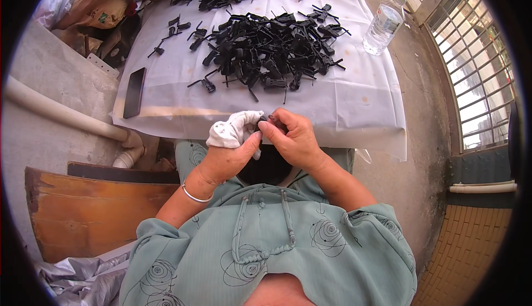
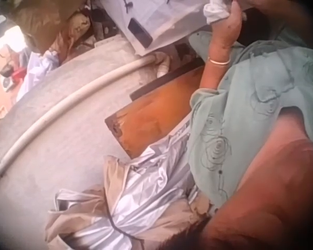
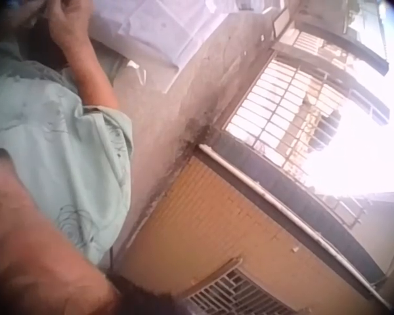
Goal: Clean individual small black plastic components using a white cloth.
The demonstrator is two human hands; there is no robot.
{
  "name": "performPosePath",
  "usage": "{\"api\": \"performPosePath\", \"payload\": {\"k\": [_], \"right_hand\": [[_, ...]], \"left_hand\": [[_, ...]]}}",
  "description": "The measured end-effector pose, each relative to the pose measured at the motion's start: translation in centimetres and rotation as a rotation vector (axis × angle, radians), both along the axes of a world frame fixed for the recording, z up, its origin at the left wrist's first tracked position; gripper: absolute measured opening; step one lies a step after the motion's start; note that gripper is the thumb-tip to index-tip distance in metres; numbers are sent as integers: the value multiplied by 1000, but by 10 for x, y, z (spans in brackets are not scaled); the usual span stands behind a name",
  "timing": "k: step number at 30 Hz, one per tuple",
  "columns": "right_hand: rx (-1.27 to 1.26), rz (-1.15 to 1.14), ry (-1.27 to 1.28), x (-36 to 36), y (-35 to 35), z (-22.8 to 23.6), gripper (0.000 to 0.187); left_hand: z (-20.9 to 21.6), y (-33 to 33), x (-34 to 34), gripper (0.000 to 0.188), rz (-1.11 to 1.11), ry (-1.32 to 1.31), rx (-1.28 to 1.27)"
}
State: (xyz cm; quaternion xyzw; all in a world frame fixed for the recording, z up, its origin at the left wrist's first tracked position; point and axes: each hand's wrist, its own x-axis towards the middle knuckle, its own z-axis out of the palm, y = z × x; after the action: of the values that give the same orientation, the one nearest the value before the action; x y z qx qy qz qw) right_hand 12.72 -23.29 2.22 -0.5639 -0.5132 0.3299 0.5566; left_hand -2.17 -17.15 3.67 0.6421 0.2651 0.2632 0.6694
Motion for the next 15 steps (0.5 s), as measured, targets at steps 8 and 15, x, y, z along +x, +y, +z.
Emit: {"api": "performPosePath", "payload": {"k": [8, 15], "right_hand": [[46, 153, -201, 3, 1, 4, 22], [181, 170, -90, 3, -3, -2, 22]], "left_hand": [[7, -2, 3, 30, 144, 118, 274], [11, 6, 0, 31, 48, -11, -101]]}}
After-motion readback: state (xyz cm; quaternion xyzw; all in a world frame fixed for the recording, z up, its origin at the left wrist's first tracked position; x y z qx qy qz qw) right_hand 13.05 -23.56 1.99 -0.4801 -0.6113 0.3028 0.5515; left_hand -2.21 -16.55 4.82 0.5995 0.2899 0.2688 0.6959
